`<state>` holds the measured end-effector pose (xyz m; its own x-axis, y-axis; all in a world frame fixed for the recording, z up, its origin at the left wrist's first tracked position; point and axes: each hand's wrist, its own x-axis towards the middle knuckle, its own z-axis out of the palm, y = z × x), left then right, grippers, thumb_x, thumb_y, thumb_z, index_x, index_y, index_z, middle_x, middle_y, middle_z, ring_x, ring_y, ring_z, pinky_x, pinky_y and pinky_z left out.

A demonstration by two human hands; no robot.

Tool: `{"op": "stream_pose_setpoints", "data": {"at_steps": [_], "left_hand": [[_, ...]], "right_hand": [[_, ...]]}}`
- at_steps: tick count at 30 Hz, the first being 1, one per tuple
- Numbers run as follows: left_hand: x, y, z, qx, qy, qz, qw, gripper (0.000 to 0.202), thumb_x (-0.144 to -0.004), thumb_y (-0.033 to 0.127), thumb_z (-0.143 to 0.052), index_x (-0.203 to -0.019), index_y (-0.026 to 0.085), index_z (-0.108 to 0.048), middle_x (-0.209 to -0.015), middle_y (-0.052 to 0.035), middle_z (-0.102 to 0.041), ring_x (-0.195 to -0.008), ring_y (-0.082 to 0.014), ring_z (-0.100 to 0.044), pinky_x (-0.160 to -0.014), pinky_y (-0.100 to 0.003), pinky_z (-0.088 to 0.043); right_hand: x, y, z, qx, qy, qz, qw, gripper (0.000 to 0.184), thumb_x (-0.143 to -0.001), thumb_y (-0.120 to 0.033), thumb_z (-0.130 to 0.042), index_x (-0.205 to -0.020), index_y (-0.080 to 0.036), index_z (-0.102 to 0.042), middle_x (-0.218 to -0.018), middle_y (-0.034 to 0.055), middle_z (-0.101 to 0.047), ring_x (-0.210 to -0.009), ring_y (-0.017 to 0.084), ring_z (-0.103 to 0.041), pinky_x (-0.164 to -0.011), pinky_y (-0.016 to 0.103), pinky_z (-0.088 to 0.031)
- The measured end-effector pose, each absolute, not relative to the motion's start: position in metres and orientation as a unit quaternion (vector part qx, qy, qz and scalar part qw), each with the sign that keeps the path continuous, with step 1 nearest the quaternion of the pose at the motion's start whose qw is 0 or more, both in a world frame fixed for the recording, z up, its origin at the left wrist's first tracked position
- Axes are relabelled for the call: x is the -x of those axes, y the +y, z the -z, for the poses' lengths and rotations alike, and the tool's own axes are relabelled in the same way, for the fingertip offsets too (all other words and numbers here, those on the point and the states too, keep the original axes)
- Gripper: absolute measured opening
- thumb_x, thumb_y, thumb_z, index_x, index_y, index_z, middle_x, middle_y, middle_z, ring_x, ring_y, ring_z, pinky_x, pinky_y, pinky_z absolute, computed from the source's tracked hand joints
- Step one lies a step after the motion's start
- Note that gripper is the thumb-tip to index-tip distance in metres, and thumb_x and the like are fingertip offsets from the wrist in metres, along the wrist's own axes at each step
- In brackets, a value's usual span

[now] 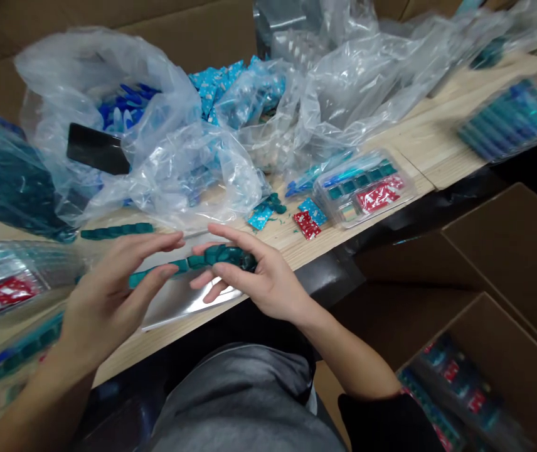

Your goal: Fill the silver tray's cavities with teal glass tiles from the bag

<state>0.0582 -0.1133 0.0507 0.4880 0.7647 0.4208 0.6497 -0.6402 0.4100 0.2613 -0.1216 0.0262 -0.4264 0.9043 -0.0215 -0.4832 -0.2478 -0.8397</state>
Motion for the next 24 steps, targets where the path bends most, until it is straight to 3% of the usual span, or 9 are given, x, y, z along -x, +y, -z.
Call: {"op": "stream_pose_setpoints", "data": {"at_steps": [5,10,13,17,24], "left_hand": [[-0.067,-0.116,-0.067,-0.865,0.375,-0.285,0.172,0.023,-0.097,0.021,-0.053,-0.118,0.024,-0.059,-0.109,-0.0043,-0.064,-0.103,-0.0169,-0.061,-0.085,-0.03,-0.052],[-0.062,-0.115,-0.061,-0.83,0.377,-0.334,0.239,0.016,-0.097,0.023,-0.053,-0.11,0.024,-0.062,-0.103,-0.0035,-0.068,-0.099,-0.0165,-0.065,-0.084,-0.03,-0.054],[-0.056,-0.112,-0.057,-0.842,0.406,-0.315,0.161,0.016,-0.096,0.025,-0.055,-0.11,0.025,-0.062,-0.1,-0.0029,-0.07,-0.094,-0.0181,-0.065,-0.082,-0.033,-0.054],[-0.058,-0.102,-0.054,-0.9,0.371,-0.228,0.004,0.019,-0.096,0.028,-0.054,-0.108,0.017,-0.063,-0.092,-0.0068,-0.07,-0.085,-0.0213,-0.062,-0.077,-0.035,-0.05],[-0.083,-0.09,-0.045,-0.938,0.321,-0.117,-0.065,0.029,-0.1,0.027,-0.044,-0.091,0.011,-0.066,-0.08,-0.0093,-0.068,-0.073,-0.0244,-0.061,-0.065,-0.037,-0.046]], "right_hand": [[-0.257,-0.126,-0.037,0.26,-0.424,-0.747,0.441,0.052,-0.087,-0.024,-0.068,-0.135,-0.023,-0.048,-0.079,-0.0029,-0.071,-0.059,0.01,-0.069,-0.056,0.023,-0.06],[-0.254,-0.124,-0.038,0.283,-0.434,-0.732,0.443,0.027,-0.089,-0.028,-0.065,-0.113,-0.02,-0.053,-0.066,-0.0053,-0.067,-0.048,0.008,-0.063,-0.045,0.018,-0.052],[-0.257,-0.12,-0.034,0.325,-0.426,-0.688,0.489,0.019,-0.087,-0.029,-0.067,-0.099,-0.018,-0.057,-0.073,-0.0031,-0.067,-0.049,0.007,-0.063,-0.039,0.015,-0.047],[-0.271,-0.117,-0.028,0.375,-0.416,-0.629,0.539,0.018,-0.086,-0.028,-0.068,-0.097,-0.017,-0.059,-0.072,-0.0032,-0.066,-0.049,0.005,-0.061,-0.04,0.014,-0.046],[-0.283,-0.12,-0.025,0.404,-0.421,-0.616,0.53,0.023,-0.085,-0.034,-0.07,-0.096,-0.017,-0.059,-0.071,-0.0024,-0.065,-0.05,0.007,-0.062,-0.037,0.015,-0.043]]}}
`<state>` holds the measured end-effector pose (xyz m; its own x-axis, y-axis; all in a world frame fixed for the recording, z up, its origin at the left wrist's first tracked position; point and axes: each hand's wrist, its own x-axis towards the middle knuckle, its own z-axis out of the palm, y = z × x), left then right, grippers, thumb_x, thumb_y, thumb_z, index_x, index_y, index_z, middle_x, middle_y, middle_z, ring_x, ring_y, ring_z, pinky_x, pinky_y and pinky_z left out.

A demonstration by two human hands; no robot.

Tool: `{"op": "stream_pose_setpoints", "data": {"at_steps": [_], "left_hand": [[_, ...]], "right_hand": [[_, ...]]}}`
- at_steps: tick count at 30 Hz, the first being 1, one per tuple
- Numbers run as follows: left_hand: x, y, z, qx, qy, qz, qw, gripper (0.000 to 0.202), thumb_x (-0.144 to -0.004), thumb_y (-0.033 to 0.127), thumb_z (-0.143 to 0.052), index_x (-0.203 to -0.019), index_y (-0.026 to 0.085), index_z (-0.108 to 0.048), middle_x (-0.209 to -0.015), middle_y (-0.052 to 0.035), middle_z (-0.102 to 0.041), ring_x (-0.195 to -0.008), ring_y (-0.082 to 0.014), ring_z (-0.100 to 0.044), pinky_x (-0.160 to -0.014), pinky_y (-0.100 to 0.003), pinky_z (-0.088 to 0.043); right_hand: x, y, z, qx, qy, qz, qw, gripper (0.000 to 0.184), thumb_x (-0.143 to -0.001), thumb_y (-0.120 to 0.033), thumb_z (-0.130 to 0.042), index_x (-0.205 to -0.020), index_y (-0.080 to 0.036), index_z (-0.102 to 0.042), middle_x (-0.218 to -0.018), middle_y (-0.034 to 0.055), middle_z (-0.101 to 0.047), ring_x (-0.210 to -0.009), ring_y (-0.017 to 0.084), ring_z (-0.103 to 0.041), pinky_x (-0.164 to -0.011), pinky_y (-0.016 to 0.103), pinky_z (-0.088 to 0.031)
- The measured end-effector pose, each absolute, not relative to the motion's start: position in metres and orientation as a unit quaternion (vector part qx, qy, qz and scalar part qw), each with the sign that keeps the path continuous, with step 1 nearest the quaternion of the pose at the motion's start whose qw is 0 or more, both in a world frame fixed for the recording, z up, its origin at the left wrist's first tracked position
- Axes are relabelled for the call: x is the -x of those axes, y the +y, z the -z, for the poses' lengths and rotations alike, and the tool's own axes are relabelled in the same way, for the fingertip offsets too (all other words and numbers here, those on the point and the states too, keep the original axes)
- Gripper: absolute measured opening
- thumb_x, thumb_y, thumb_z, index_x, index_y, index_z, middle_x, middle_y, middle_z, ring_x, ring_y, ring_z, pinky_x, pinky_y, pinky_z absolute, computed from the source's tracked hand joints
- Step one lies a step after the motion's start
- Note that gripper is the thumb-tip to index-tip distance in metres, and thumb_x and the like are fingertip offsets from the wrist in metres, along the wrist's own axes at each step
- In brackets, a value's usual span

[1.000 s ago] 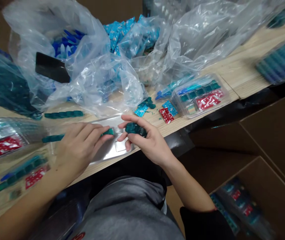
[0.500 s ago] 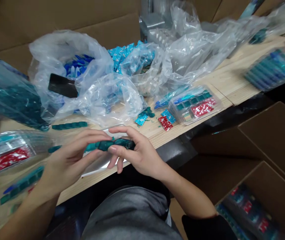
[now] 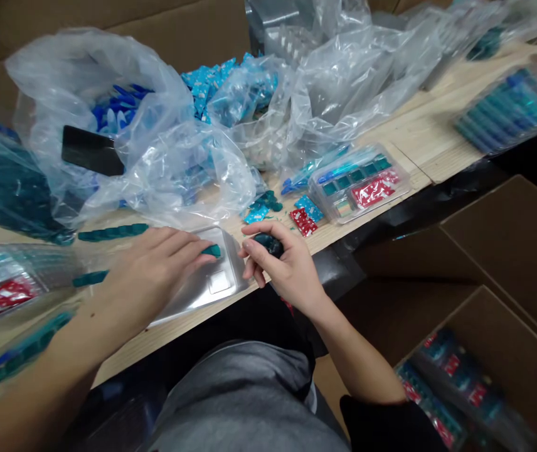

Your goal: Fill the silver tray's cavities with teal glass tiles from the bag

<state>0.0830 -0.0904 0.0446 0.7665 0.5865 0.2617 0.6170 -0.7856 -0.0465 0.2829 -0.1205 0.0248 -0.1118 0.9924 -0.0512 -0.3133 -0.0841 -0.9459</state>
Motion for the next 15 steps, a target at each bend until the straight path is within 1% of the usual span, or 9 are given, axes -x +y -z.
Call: {"op": "stream_pose_setpoints", "data": {"at_steps": [2,4,5,7,9,11,13,15], "left_hand": [[-0.086,-0.091,-0.043,0.934,-0.329,0.117,0.076,0.029,-0.1,0.026,-0.043,-0.095,0.01,-0.067,-0.083,-0.011,-0.069,-0.074,-0.0246,-0.062,-0.065,-0.036,-0.047],[-0.081,-0.095,-0.046,0.927,-0.339,0.153,0.051,0.029,-0.1,0.029,-0.043,-0.106,0.011,-0.065,-0.094,-0.0133,-0.07,-0.081,-0.0249,-0.064,-0.069,-0.037,-0.049],[-0.075,-0.098,-0.05,0.919,-0.352,0.179,0.013,0.028,-0.1,0.03,-0.044,-0.111,0.013,-0.064,-0.1,-0.013,-0.069,-0.086,-0.0242,-0.064,-0.073,-0.036,-0.051],[-0.059,-0.107,-0.059,0.895,-0.378,0.211,-0.105,0.022,-0.099,0.032,-0.048,-0.112,0.02,-0.062,-0.103,-0.0075,-0.07,-0.089,-0.0193,-0.066,-0.076,-0.03,-0.052],[-0.041,-0.116,-0.066,0.876,-0.383,0.185,-0.227,0.014,-0.098,0.031,-0.051,-0.104,0.026,-0.063,-0.094,0.0003,-0.072,-0.081,-0.0133,-0.068,-0.069,-0.021,-0.051],[-0.027,-0.121,-0.067,0.867,-0.377,0.12,-0.304,0.016,-0.098,0.029,-0.05,-0.091,0.027,-0.064,-0.083,0.005,-0.072,-0.07,-0.0103,-0.067,-0.06,-0.018,-0.047],[-0.02,-0.121,-0.064,0.854,-0.38,0.064,-0.349,0.022,-0.096,0.03,-0.049,-0.081,0.025,-0.064,-0.073,0.0057,-0.069,-0.062,-0.0098,-0.064,-0.055,-0.018,-0.044],[-0.019,-0.115,-0.06,0.839,-0.388,0.037,-0.38,0.024,-0.094,0.031,-0.05,-0.076,0.024,-0.064,-0.067,0.0054,-0.066,-0.057,-0.0098,-0.06,-0.052,-0.018,-0.041]], "right_hand": [[-0.283,-0.121,-0.024,0.417,-0.43,-0.615,0.512,0.025,-0.084,-0.036,-0.07,-0.096,-0.017,-0.059,-0.071,-0.0023,-0.065,-0.049,0.007,-0.06,-0.037,0.015,-0.041],[-0.283,-0.121,-0.023,0.431,-0.441,-0.61,0.498,0.027,-0.083,-0.037,-0.071,-0.097,-0.017,-0.06,-0.07,-0.0027,-0.065,-0.046,0.006,-0.058,-0.037,0.016,-0.04],[-0.284,-0.122,-0.023,0.437,-0.444,-0.605,0.496,0.027,-0.083,-0.038,-0.07,-0.097,-0.017,-0.06,-0.069,-0.0029,-0.065,-0.045,0.005,-0.056,-0.037,0.015,-0.039],[-0.286,-0.123,-0.021,0.445,-0.446,-0.598,0.494,0.026,-0.083,-0.037,-0.07,-0.097,-0.017,-0.061,-0.069,-0.0029,-0.064,-0.045,0.004,-0.055,-0.037,0.015,-0.037],[-0.289,-0.124,-0.019,0.453,-0.444,-0.602,0.486,0.025,-0.083,-0.037,-0.07,-0.095,-0.016,-0.062,-0.069,-0.0025,-0.064,-0.045,0.005,-0.055,-0.036,0.015,-0.036],[-0.291,-0.125,-0.018,0.458,-0.44,-0.612,0.472,0.026,-0.082,-0.038,-0.071,-0.092,-0.016,-0.062,-0.069,-0.0022,-0.064,-0.045,0.005,-0.056,-0.036,0.015,-0.035],[-0.289,-0.127,-0.017,0.462,-0.438,-0.617,0.462,0.026,-0.081,-0.038,-0.072,-0.091,-0.016,-0.062,-0.067,-0.0025,-0.063,-0.045,0.006,-0.056,-0.035,0.016,-0.034],[-0.286,-0.13,-0.018,0.465,-0.445,-0.615,0.456,0.024,-0.082,-0.037,-0.071,-0.091,-0.016,-0.062,-0.067,-0.0026,-0.063,-0.046,0.006,-0.056,-0.036,0.016,-0.033]]}}
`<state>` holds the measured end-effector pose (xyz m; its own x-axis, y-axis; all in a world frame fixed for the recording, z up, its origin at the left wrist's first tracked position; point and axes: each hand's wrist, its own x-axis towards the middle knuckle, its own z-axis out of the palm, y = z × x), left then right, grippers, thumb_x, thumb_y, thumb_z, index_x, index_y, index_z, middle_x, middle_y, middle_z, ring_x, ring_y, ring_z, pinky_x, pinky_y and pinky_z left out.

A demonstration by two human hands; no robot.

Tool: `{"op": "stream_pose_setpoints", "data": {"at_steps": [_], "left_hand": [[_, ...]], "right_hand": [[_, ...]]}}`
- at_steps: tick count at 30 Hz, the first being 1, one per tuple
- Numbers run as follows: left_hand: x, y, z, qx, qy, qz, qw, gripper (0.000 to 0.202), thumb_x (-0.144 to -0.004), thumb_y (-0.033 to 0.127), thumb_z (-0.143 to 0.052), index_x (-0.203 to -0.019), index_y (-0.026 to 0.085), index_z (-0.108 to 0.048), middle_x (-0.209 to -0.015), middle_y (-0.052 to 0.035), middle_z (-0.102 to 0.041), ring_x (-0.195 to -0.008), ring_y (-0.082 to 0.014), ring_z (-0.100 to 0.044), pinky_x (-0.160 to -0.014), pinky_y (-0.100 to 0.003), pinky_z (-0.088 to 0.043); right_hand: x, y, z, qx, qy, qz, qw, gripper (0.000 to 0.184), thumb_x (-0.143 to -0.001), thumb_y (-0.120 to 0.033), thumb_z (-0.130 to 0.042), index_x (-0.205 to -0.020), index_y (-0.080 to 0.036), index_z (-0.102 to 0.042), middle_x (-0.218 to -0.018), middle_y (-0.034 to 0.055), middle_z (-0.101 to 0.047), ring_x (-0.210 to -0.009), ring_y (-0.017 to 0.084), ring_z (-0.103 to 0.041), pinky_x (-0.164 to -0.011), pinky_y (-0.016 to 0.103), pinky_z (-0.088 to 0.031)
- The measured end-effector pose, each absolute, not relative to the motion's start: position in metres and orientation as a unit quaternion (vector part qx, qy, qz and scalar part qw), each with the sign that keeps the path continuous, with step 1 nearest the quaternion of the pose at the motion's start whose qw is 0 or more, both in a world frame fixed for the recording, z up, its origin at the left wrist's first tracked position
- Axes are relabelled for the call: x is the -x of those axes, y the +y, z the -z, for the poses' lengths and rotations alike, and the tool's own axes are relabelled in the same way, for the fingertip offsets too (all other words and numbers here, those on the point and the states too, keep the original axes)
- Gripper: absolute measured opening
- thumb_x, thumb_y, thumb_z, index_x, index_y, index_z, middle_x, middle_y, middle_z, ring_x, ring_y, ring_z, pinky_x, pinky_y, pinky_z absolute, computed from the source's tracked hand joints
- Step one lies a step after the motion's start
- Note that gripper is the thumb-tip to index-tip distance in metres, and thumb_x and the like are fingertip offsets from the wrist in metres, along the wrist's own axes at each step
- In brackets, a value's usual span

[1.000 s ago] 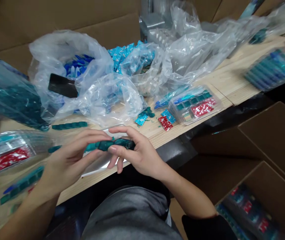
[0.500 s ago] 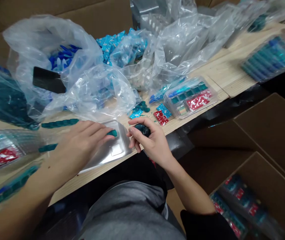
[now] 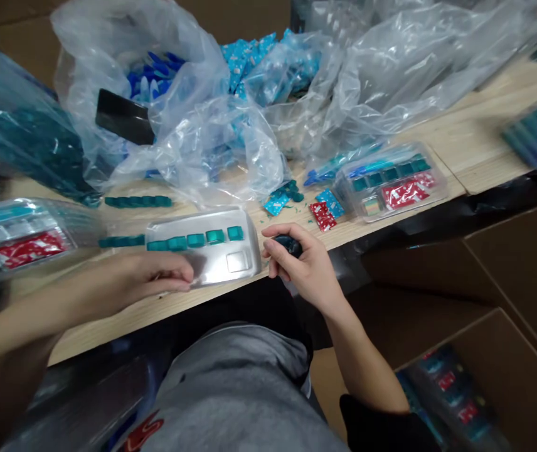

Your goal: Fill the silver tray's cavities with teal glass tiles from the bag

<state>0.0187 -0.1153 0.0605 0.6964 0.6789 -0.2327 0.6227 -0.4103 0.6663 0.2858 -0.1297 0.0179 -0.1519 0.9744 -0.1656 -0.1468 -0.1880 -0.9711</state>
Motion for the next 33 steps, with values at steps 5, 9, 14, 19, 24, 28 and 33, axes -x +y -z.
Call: {"op": "stream_pose_setpoints", "data": {"at_steps": [5,9,14,19,24,28,33], "left_hand": [[-0.018,-0.103,-0.059,-0.822,0.385,0.019,0.418,0.022,-0.09,0.031,-0.049,-0.077,0.024,-0.065,-0.067,0.0057,-0.065,-0.057,-0.0095,-0.058,-0.052,-0.017,-0.038],[-0.017,-0.107,-0.062,-0.835,0.388,0.041,0.389,0.023,-0.092,0.029,-0.046,-0.078,0.024,-0.063,-0.064,0.0049,-0.061,-0.055,-0.0103,-0.055,-0.05,-0.019,-0.036],[-0.035,-0.13,-0.055,-0.892,0.397,-0.015,0.214,0.026,-0.094,0.024,-0.039,-0.076,0.02,-0.058,-0.075,-0.0017,-0.063,-0.062,-0.0142,-0.054,-0.057,-0.025,-0.039],[-0.039,-0.141,-0.057,-0.904,0.379,-0.113,0.165,0.025,-0.096,0.022,-0.038,-0.08,0.019,-0.056,-0.077,-0.003,-0.061,-0.071,-0.0162,-0.057,-0.065,-0.027,-0.044],[-0.027,-0.134,-0.072,-0.88,0.375,-0.155,0.246,0.021,-0.099,0.026,-0.041,-0.085,0.02,-0.056,-0.076,0.0015,-0.057,-0.065,-0.0112,-0.054,-0.06,-0.022,-0.043],[-0.026,-0.14,-0.074,-0.876,0.392,-0.16,0.231,0.015,-0.1,0.023,-0.041,-0.091,0.021,-0.053,-0.083,0.0009,-0.057,-0.072,-0.0108,-0.056,-0.064,-0.021,-0.045],[-0.008,-0.152,-0.088,-0.842,0.446,-0.253,0.168,0.011,-0.098,0.016,-0.041,-0.099,0.022,-0.05,-0.102,-0.0028,-0.064,-0.097,-0.0127,-0.063,-0.082,-0.026,-0.051]], "right_hand": [[-0.281,-0.138,-0.022,0.465,-0.492,-0.595,0.433,0.021,-0.085,-0.035,-0.068,-0.095,-0.017,-0.064,-0.067,-0.003,-0.062,-0.046,0.005,-0.055,-0.037,0.016,-0.033],[-0.284,-0.142,-0.022,0.483,-0.54,-0.557,0.405,0.018,-0.086,-0.031,-0.067,-0.095,-0.017,-0.064,-0.068,-0.0041,-0.061,-0.047,0.005,-0.054,-0.043,0.018,-0.038],[-0.279,-0.15,-0.015,0.515,-0.576,-0.511,0.376,0.017,-0.083,-0.029,-0.068,-0.093,-0.018,-0.062,-0.064,-0.007,-0.054,-0.045,0.005,-0.051,-0.046,0.019,-0.04],[-0.271,-0.158,-0.007,0.516,-0.568,-0.506,0.395,0.028,-0.08,-0.033,-0.072,-0.098,-0.021,-0.055,-0.071,-0.0069,-0.057,-0.044,0.005,-0.048,-0.048,0.021,-0.042],[-0.267,-0.16,-0.012,0.511,-0.58,-0.464,0.433,0.025,-0.082,-0.03,-0.071,-0.101,-0.021,-0.058,-0.072,-0.0057,-0.058,-0.05,0.006,-0.049,-0.054,0.022,-0.044],[-0.267,-0.16,-0.013,0.515,-0.606,-0.411,0.446,0.029,-0.083,-0.028,-0.07,-0.11,-0.022,-0.063,-0.08,-0.0017,-0.066,-0.067,0.012,-0.06,-0.069,0.026,-0.051],[-0.27,-0.16,-0.007,0.523,-0.63,-0.409,0.402,0.018,-0.085,-0.027,-0.066,-0.1,-0.019,-0.071,-0.081,0.0017,-0.069,-0.064,0.012,-0.062,-0.063,0.025,-0.051]]}}
